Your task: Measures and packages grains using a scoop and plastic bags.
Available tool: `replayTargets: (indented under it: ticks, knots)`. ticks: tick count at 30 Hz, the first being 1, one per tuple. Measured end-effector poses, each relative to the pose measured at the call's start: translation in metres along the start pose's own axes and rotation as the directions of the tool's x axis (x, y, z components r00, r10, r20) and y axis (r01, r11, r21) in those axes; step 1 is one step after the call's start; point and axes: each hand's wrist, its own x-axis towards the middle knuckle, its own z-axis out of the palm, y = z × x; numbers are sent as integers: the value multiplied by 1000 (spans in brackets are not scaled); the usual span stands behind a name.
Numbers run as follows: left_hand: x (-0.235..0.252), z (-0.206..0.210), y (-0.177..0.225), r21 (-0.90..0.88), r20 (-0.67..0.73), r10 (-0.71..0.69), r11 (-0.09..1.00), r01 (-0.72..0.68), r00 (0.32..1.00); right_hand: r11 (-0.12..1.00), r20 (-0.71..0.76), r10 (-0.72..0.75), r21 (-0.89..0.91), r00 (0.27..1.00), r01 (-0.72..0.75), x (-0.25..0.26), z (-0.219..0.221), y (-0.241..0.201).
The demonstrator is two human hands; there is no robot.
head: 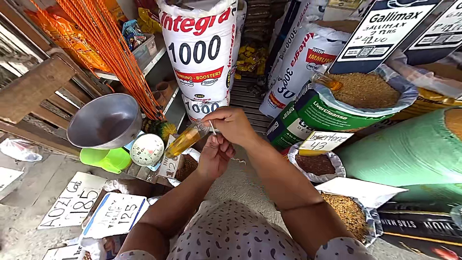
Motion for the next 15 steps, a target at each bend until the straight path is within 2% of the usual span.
replayTargets:
  ticks: [2, 4, 7, 10, 12, 15]
  knots:
    - [25, -11, 6, 151, 108, -1, 988, -16, 994, 989, 7, 60, 135, 998, -60, 4, -17, -11]
    - [50, -27, 17, 358, 158, 49, 928, -104, 986, 977, 62, 77, 196, 995, -88, 9, -35, -12]
    - [72, -23, 46, 623, 182, 50, 767, -154, 982, 984, 145, 148, 80, 978, -161, 11, -61, -10]
    - [83, -18, 50, 769, 306, 63, 572, -286, 950, 964, 190, 260, 14, 947, -267, -3, -77, -1]
    - [82, -13, 40, 832, 327, 49, 458, -313, 944, 942, 151, 320, 59, 935, -332, -22, -84, 9]
    - [83, -1, 16, 910, 200, -3, 370, -185, 980, 904, -22, 376, 227, 926, -362, -50, -91, 31]
